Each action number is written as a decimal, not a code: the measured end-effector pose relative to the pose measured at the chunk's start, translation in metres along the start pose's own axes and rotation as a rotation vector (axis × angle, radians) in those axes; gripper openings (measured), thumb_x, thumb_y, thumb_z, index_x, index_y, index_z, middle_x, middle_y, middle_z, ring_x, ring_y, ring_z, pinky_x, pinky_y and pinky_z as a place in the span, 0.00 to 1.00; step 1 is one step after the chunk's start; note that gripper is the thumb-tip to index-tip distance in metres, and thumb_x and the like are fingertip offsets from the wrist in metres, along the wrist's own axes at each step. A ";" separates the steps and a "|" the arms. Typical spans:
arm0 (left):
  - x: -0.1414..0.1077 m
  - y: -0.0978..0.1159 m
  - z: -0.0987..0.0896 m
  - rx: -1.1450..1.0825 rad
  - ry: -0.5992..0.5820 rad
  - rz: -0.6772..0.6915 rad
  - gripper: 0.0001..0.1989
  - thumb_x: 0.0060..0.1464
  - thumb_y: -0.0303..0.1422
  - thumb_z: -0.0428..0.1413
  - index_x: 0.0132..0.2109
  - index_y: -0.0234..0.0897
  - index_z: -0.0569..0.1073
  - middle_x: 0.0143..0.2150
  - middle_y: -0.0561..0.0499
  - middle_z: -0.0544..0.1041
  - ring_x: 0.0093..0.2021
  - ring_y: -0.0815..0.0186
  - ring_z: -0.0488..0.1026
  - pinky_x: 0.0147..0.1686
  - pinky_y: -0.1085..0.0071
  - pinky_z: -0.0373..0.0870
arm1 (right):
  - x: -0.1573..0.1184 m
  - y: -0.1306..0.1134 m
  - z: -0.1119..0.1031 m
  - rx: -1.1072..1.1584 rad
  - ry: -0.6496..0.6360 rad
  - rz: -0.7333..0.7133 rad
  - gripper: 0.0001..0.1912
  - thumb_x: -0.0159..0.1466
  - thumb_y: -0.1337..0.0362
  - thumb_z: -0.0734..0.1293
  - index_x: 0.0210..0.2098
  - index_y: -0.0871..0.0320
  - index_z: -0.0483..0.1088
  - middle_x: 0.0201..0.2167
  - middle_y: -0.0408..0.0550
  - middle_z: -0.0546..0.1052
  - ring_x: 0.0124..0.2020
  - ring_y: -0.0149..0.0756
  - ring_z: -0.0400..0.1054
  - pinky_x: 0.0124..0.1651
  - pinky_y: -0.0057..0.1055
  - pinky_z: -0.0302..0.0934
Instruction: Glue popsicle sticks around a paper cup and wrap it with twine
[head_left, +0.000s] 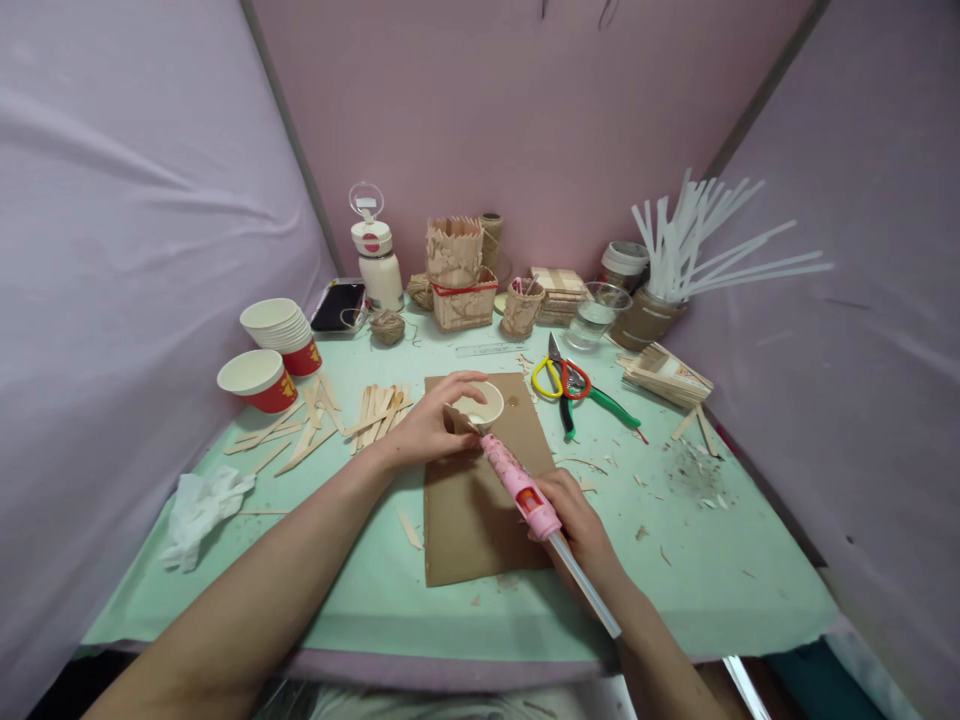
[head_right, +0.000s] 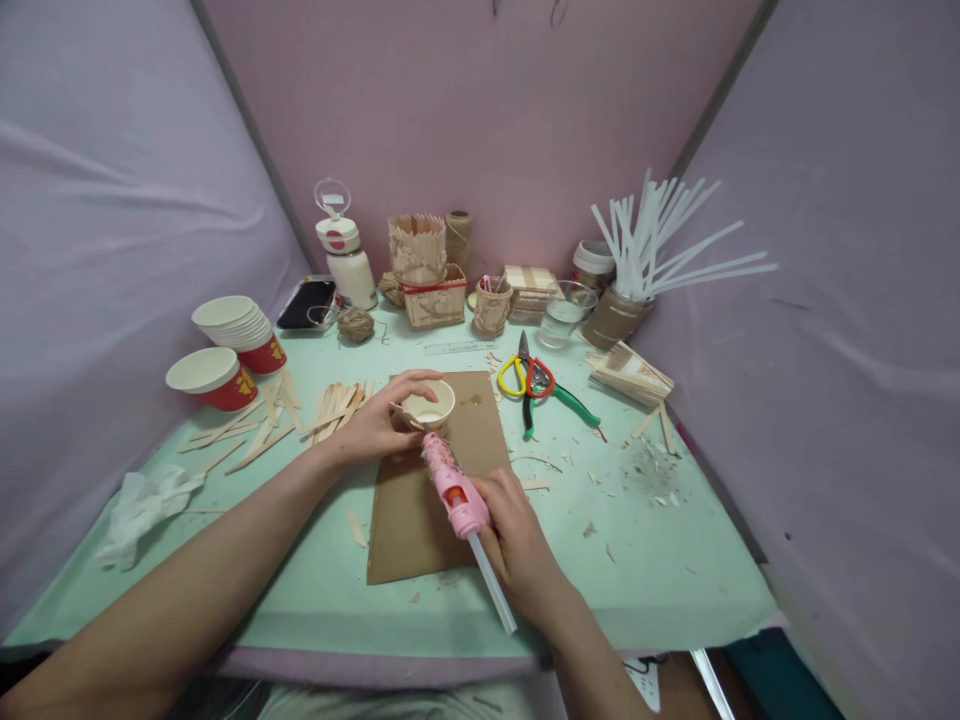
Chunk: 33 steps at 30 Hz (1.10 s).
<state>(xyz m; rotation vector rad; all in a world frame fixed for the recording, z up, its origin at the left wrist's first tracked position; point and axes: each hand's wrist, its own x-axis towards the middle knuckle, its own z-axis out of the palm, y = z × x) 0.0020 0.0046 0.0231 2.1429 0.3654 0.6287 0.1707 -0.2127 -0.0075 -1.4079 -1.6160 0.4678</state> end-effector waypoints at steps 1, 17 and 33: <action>0.000 0.000 0.000 0.006 0.000 0.006 0.20 0.51 0.35 0.66 0.50 0.42 0.70 0.68 0.42 0.63 0.67 0.52 0.64 0.63 0.54 0.65 | 0.000 0.000 0.000 0.000 0.000 -0.004 0.15 0.70 0.67 0.62 0.55 0.51 0.69 0.40 0.49 0.70 0.42 0.42 0.66 0.45 0.36 0.64; 0.000 0.001 0.000 0.025 0.007 0.029 0.19 0.52 0.36 0.65 0.50 0.41 0.71 0.67 0.42 0.65 0.68 0.53 0.63 0.63 0.55 0.65 | 0.002 -0.001 0.000 -0.034 0.031 -0.019 0.16 0.69 0.68 0.62 0.54 0.50 0.70 0.39 0.47 0.72 0.41 0.41 0.67 0.44 0.35 0.64; 0.001 0.001 0.001 0.006 0.020 0.027 0.17 0.51 0.34 0.65 0.48 0.41 0.72 0.67 0.42 0.65 0.66 0.53 0.65 0.59 0.58 0.69 | 0.001 0.001 0.002 -0.012 0.023 -0.023 0.17 0.69 0.69 0.63 0.55 0.49 0.69 0.41 0.47 0.71 0.42 0.40 0.66 0.46 0.34 0.63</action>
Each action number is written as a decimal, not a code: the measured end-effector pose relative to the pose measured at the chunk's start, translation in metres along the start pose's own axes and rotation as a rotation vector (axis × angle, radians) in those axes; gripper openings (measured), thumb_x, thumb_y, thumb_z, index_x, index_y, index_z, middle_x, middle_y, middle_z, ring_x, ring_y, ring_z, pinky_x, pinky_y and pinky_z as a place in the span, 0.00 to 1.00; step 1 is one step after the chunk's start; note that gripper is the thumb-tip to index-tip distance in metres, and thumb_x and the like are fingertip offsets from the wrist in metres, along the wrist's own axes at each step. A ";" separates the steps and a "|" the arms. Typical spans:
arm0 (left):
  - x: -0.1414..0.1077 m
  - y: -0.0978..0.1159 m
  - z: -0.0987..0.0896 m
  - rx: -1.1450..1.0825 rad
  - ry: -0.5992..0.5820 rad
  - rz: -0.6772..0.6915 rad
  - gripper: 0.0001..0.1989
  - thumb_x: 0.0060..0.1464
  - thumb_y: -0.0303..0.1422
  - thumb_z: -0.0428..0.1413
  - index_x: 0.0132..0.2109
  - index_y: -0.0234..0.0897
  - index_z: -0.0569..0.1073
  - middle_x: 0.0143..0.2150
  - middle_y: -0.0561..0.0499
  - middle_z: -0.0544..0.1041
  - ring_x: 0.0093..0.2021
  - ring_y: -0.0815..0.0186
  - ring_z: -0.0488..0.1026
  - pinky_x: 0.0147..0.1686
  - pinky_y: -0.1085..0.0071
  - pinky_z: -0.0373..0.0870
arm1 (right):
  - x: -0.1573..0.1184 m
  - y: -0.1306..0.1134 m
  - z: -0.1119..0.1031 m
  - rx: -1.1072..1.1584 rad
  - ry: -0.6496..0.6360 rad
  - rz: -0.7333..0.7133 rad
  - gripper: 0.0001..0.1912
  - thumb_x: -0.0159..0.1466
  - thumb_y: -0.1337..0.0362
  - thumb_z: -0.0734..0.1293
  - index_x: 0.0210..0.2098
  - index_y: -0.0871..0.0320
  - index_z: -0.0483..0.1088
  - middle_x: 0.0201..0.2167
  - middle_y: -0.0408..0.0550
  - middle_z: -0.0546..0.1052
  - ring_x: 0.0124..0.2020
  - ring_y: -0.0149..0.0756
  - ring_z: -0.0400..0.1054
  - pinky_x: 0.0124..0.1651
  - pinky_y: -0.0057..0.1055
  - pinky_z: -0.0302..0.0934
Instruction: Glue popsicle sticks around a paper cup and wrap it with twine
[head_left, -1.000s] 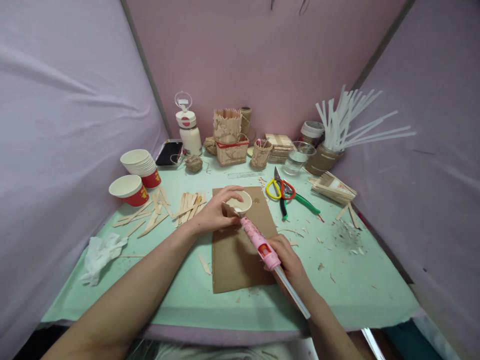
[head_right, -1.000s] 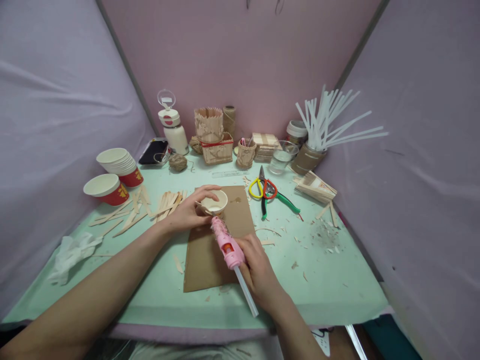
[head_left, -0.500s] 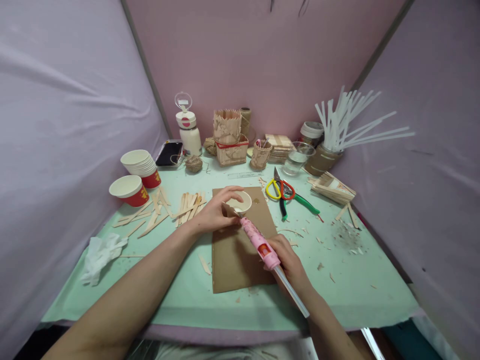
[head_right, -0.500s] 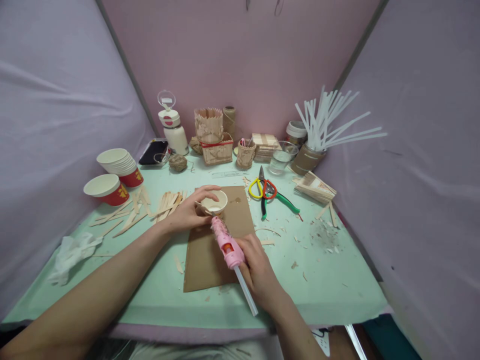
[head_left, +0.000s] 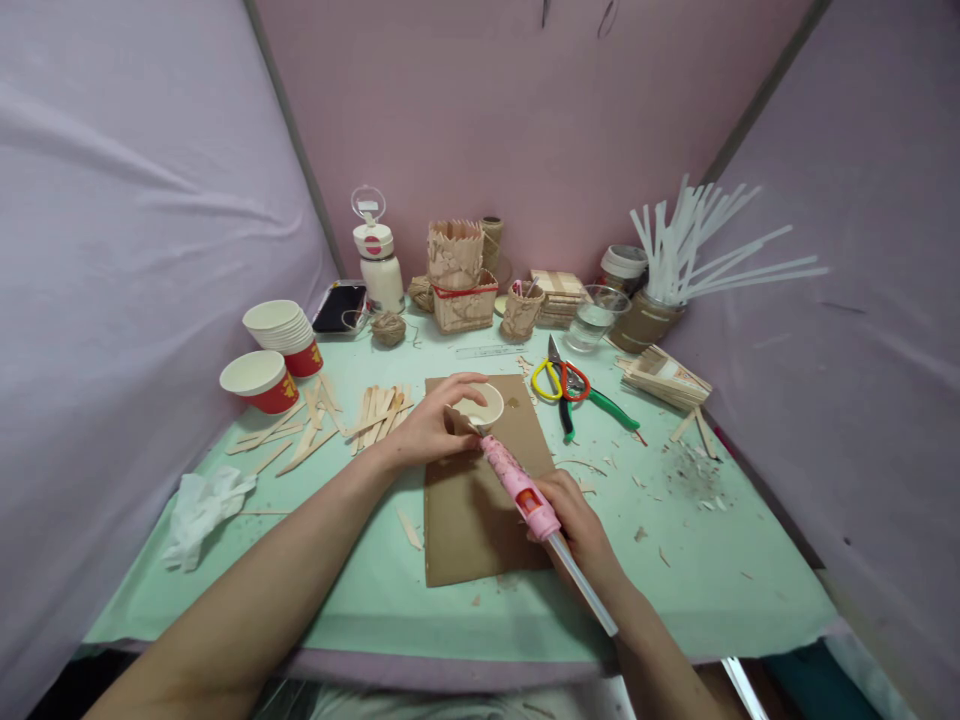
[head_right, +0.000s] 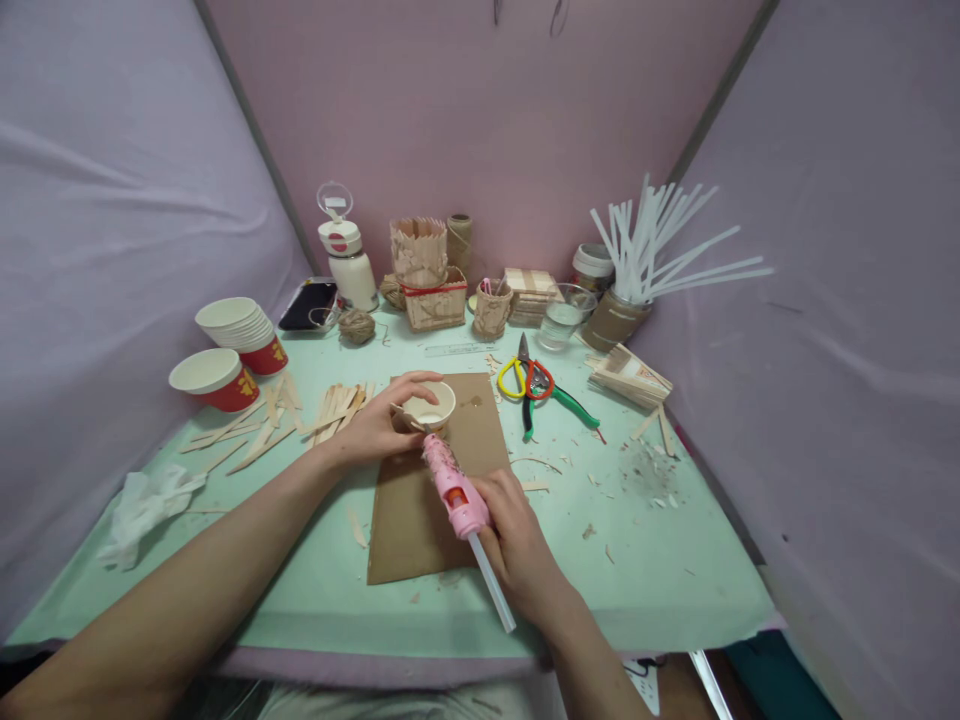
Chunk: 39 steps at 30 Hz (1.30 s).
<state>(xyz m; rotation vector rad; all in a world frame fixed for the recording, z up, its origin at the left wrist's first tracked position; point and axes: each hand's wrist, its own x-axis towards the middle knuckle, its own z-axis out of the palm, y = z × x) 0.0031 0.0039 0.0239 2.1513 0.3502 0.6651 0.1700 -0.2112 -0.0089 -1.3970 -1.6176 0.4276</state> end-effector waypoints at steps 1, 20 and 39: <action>0.000 0.000 0.000 -0.002 -0.002 -0.003 0.18 0.51 0.34 0.65 0.48 0.41 0.72 0.67 0.42 0.65 0.66 0.53 0.65 0.58 0.58 0.69 | 0.000 0.000 0.000 -0.001 -0.002 0.001 0.17 0.69 0.69 0.63 0.55 0.49 0.68 0.41 0.46 0.71 0.42 0.40 0.66 0.46 0.34 0.63; 0.000 0.001 0.000 -0.022 -0.009 -0.023 0.17 0.50 0.32 0.65 0.47 0.40 0.72 0.67 0.42 0.64 0.66 0.51 0.65 0.52 0.61 0.74 | -0.001 0.001 0.001 0.013 -0.010 0.003 0.17 0.69 0.70 0.63 0.55 0.49 0.68 0.41 0.46 0.70 0.42 0.40 0.65 0.45 0.34 0.62; -0.002 0.005 0.000 -0.127 -0.032 -0.085 0.13 0.52 0.36 0.65 0.42 0.39 0.73 0.68 0.43 0.61 0.48 0.62 0.77 0.36 0.69 0.76 | 0.000 -0.002 0.000 -0.019 0.007 0.008 0.15 0.69 0.68 0.63 0.54 0.50 0.70 0.39 0.47 0.71 0.40 0.40 0.66 0.44 0.34 0.64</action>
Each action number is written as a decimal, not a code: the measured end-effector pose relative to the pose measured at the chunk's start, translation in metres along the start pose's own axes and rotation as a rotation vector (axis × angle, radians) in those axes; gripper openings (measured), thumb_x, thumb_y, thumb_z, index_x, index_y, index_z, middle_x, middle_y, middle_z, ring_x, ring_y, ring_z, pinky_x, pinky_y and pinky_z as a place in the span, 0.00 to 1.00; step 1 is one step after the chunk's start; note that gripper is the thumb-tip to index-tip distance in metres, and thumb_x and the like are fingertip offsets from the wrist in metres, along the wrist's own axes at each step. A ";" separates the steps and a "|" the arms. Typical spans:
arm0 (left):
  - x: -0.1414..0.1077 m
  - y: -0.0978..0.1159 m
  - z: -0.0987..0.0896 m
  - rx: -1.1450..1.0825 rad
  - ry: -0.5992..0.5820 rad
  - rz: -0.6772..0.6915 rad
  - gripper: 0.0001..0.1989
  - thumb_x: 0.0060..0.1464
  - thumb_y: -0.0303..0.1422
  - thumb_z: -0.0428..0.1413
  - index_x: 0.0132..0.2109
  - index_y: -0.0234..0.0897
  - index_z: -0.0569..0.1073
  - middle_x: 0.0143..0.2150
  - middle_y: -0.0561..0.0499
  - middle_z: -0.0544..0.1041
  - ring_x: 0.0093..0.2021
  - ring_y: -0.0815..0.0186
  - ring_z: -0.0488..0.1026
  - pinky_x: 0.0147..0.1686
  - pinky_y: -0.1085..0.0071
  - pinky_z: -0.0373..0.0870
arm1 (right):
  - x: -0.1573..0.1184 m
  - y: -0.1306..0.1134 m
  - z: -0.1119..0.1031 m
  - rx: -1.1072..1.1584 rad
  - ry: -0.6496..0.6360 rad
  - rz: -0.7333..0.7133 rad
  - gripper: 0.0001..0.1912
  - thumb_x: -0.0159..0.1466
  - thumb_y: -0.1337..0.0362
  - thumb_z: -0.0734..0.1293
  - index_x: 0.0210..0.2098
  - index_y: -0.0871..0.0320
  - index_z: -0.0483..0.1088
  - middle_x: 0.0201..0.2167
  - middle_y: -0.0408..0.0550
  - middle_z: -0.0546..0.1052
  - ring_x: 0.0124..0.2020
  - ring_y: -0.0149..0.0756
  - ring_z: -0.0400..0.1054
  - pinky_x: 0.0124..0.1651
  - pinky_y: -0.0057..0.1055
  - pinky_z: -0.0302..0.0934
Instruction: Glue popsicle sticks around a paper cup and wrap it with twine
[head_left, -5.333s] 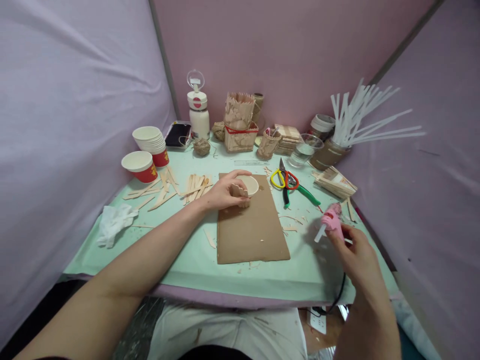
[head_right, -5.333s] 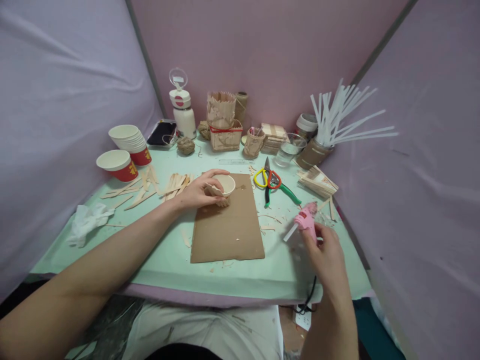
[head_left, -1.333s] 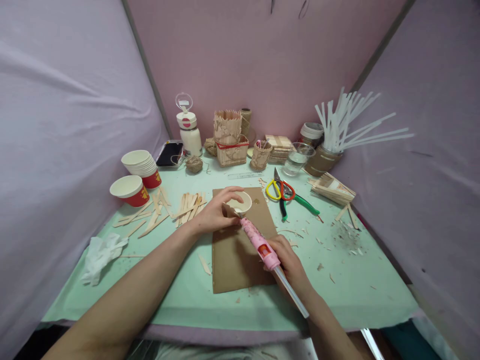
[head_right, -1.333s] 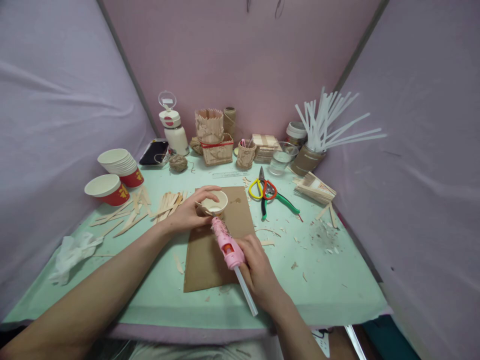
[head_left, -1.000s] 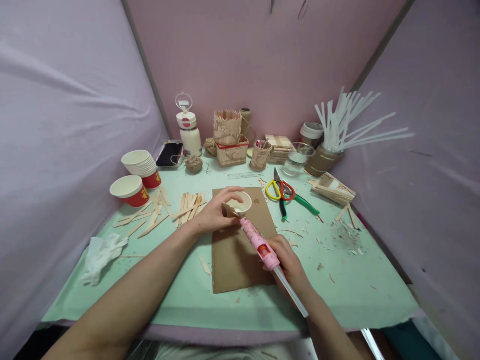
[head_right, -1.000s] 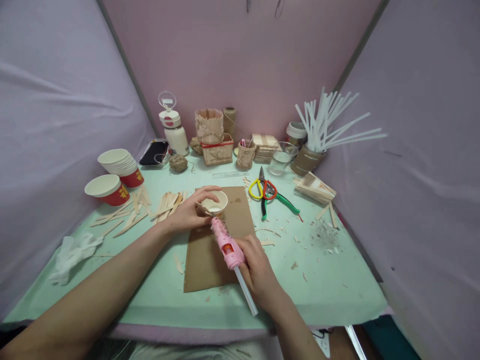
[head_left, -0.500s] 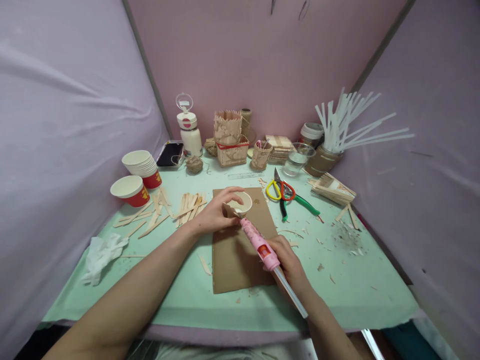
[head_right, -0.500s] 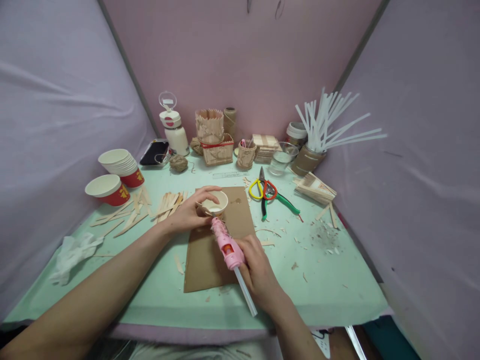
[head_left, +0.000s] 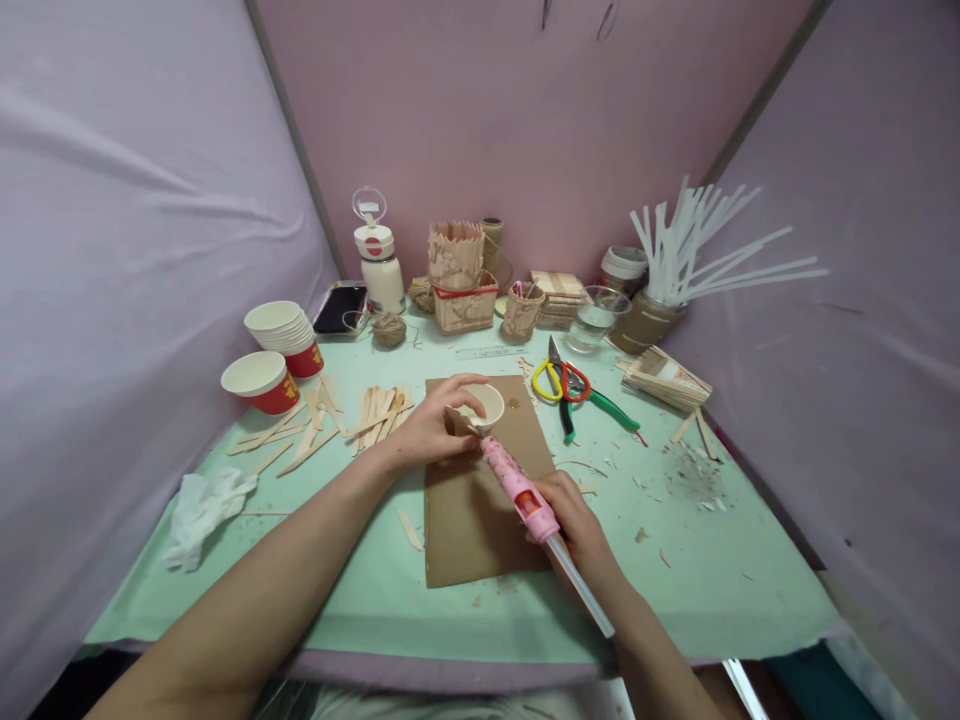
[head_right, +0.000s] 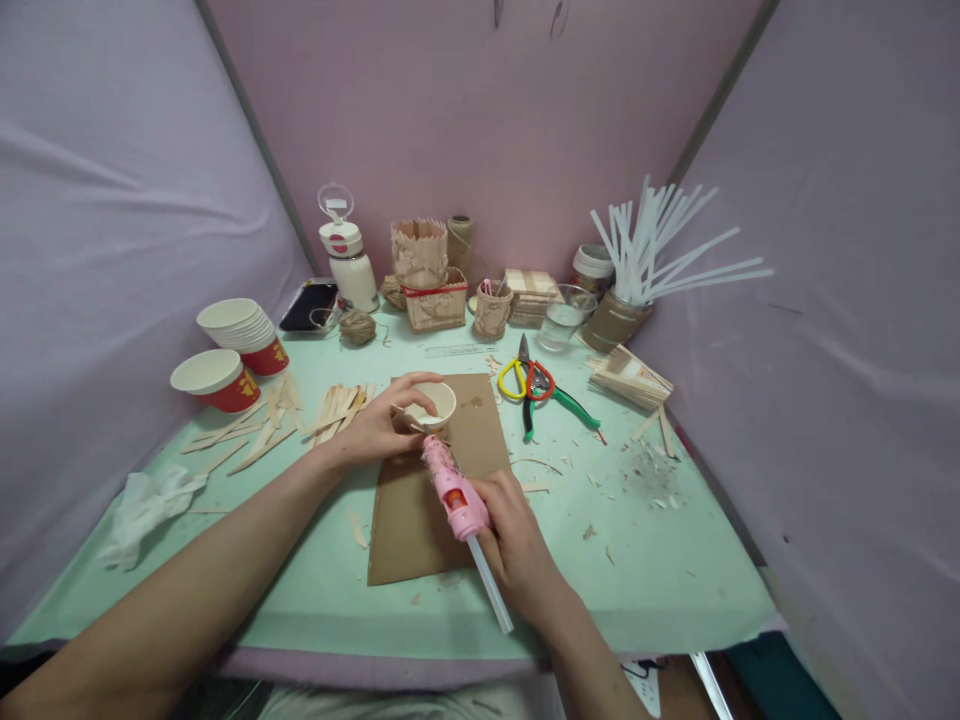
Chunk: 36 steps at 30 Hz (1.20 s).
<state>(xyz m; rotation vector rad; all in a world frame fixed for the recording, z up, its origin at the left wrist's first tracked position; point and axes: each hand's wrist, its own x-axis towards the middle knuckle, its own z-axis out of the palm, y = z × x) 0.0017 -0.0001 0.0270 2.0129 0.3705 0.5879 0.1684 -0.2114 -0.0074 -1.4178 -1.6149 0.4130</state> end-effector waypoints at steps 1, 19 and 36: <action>0.000 0.000 0.000 0.006 0.001 0.001 0.13 0.52 0.35 0.65 0.42 0.39 0.73 0.68 0.43 0.61 0.51 0.60 0.76 0.37 0.69 0.76 | 0.000 0.000 0.000 -0.001 0.000 0.003 0.14 0.69 0.67 0.63 0.54 0.50 0.70 0.38 0.47 0.71 0.40 0.40 0.66 0.43 0.35 0.64; 0.002 0.001 -0.001 0.112 0.034 0.034 0.11 0.51 0.38 0.66 0.36 0.38 0.73 0.67 0.42 0.64 0.63 0.53 0.69 0.59 0.54 0.69 | -0.011 0.000 -0.007 -0.099 0.104 -0.030 0.13 0.73 0.59 0.59 0.54 0.51 0.68 0.40 0.50 0.72 0.42 0.42 0.67 0.42 0.37 0.64; 0.001 0.005 0.001 0.106 0.052 0.018 0.10 0.50 0.36 0.66 0.34 0.38 0.74 0.67 0.44 0.65 0.63 0.55 0.69 0.61 0.55 0.67 | -0.058 0.062 -0.101 -1.114 0.251 0.536 0.35 0.65 0.40 0.57 0.51 0.65 0.74 0.41 0.69 0.75 0.39 0.62 0.68 0.36 0.53 0.63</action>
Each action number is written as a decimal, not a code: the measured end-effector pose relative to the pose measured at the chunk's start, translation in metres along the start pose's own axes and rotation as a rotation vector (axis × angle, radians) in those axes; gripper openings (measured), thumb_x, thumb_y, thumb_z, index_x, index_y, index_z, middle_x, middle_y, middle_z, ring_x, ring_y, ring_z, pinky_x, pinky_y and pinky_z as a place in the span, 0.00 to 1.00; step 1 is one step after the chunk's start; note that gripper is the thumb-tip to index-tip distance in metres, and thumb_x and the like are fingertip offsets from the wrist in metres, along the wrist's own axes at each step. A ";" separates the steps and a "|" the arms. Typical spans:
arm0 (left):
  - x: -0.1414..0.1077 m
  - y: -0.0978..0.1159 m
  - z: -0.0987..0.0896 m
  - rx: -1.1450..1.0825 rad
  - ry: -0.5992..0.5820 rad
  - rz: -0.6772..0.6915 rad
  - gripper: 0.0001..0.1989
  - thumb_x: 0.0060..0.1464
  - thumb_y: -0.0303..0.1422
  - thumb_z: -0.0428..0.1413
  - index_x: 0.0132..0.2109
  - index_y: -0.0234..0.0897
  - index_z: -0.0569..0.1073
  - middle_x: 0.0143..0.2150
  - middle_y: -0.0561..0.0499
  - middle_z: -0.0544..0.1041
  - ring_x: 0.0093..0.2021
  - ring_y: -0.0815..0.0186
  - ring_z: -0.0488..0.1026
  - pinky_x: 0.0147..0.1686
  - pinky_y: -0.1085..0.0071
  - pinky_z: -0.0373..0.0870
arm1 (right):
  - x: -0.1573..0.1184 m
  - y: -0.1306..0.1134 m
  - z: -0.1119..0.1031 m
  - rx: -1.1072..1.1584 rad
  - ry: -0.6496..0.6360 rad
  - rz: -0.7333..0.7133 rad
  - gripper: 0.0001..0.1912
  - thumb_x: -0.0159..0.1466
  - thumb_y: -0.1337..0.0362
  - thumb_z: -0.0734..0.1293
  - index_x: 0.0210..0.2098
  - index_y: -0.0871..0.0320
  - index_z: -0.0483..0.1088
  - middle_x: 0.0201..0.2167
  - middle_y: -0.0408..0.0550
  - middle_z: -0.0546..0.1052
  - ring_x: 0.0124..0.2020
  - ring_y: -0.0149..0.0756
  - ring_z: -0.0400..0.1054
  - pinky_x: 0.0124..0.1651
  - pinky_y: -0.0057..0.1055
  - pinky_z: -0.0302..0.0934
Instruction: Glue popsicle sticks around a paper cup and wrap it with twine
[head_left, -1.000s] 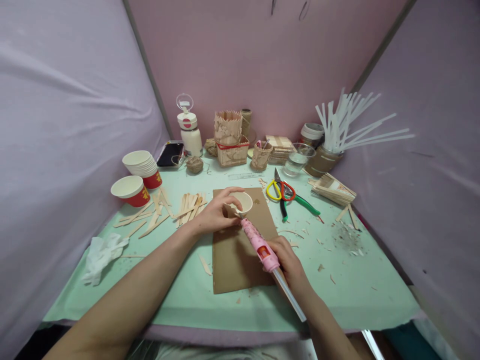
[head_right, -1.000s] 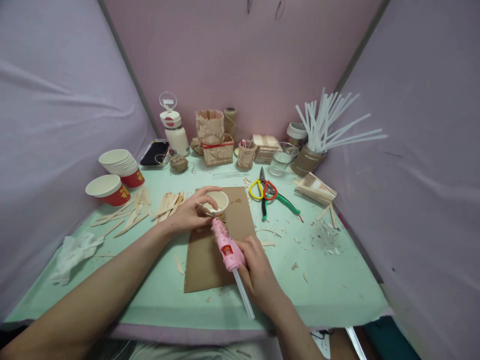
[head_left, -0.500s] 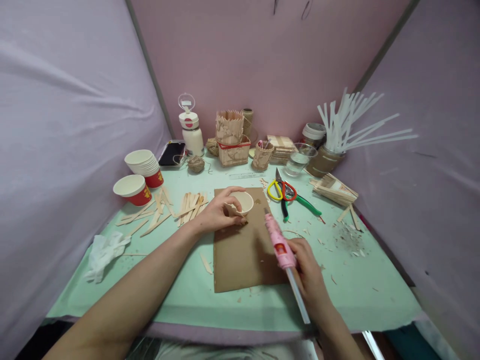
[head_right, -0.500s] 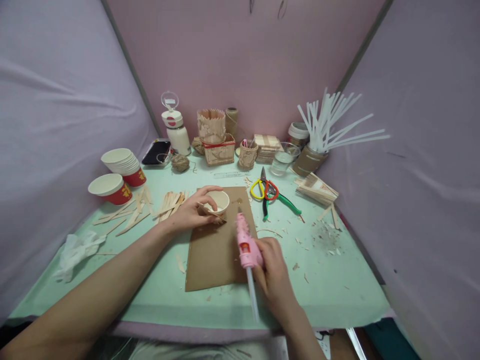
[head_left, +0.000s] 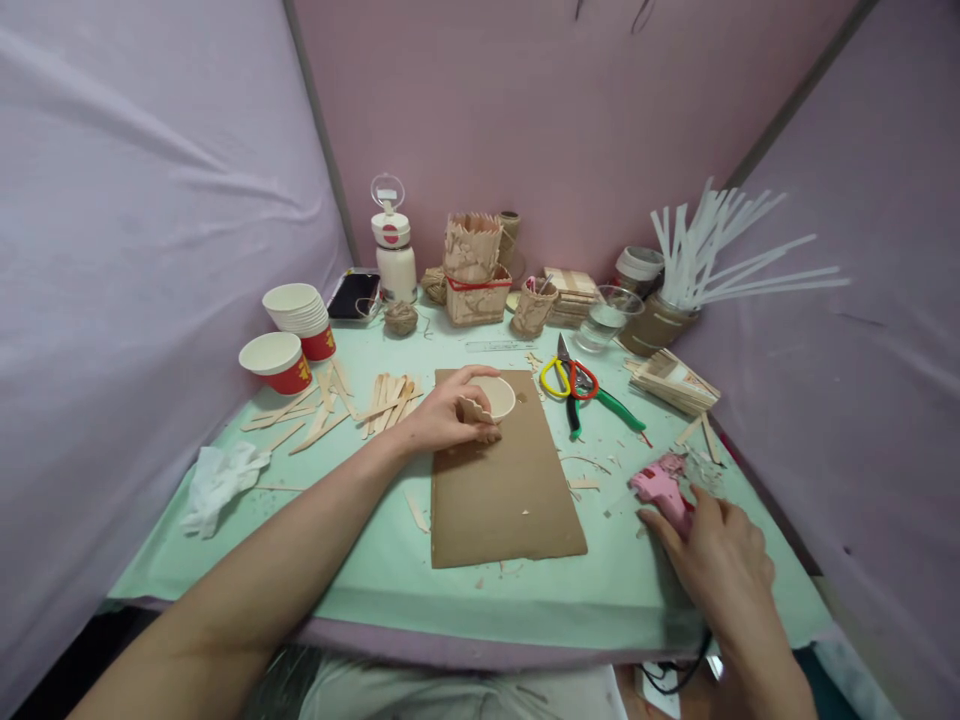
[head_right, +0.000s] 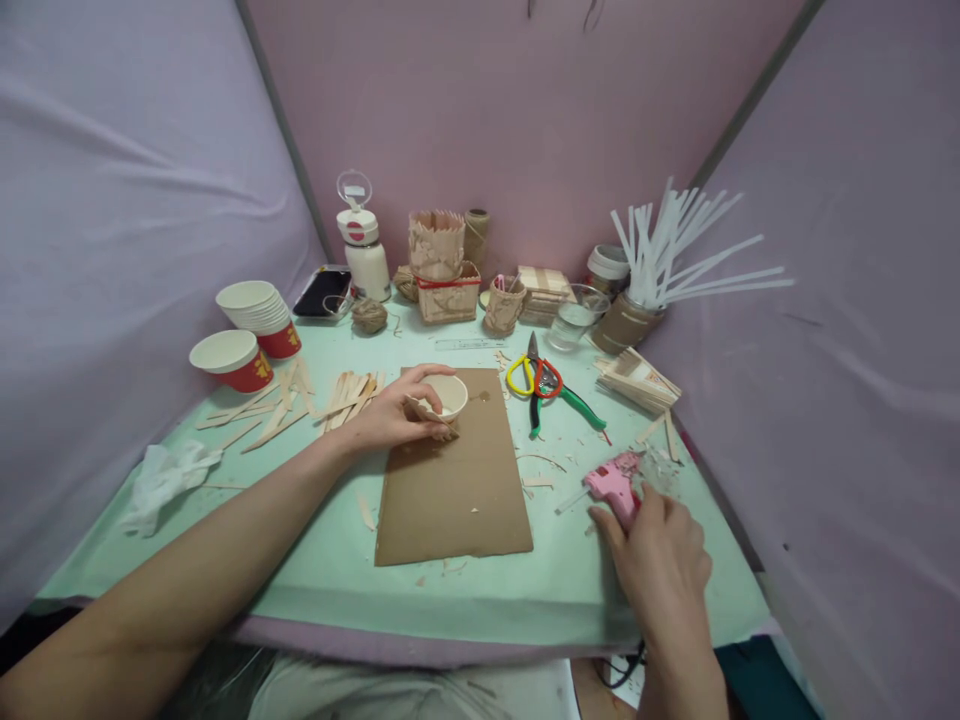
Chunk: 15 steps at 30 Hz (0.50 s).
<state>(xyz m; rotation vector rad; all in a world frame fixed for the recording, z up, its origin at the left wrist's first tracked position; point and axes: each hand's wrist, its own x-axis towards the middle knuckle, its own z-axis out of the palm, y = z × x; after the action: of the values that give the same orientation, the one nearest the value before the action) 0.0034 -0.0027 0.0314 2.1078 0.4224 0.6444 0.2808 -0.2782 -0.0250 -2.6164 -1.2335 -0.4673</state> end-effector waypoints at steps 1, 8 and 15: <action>0.000 0.000 0.000 0.003 -0.001 -0.003 0.10 0.50 0.36 0.66 0.34 0.38 0.74 0.67 0.44 0.65 0.62 0.55 0.69 0.61 0.56 0.67 | 0.002 -0.007 -0.008 0.000 0.021 0.000 0.36 0.64 0.39 0.59 0.53 0.65 0.73 0.44 0.71 0.75 0.41 0.64 0.68 0.37 0.54 0.63; 0.001 -0.002 0.000 0.014 0.005 0.018 0.11 0.51 0.37 0.66 0.33 0.38 0.73 0.66 0.44 0.67 0.62 0.55 0.69 0.60 0.57 0.67 | 0.034 -0.124 -0.049 0.639 -0.195 -0.473 0.09 0.71 0.61 0.61 0.41 0.55 0.73 0.39 0.54 0.79 0.39 0.44 0.73 0.43 0.39 0.64; 0.002 -0.007 0.000 0.026 0.009 0.041 0.12 0.50 0.38 0.67 0.34 0.37 0.74 0.65 0.42 0.67 0.63 0.53 0.67 0.63 0.57 0.63 | 0.059 -0.182 -0.012 0.734 -0.411 -0.419 0.06 0.66 0.68 0.66 0.33 0.57 0.73 0.35 0.48 0.78 0.38 0.40 0.71 0.43 0.36 0.61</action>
<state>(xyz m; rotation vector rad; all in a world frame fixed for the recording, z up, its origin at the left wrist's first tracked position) 0.0049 0.0023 0.0259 2.1434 0.3947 0.6757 0.1724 -0.1265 0.0177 -1.8680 -1.6762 0.4287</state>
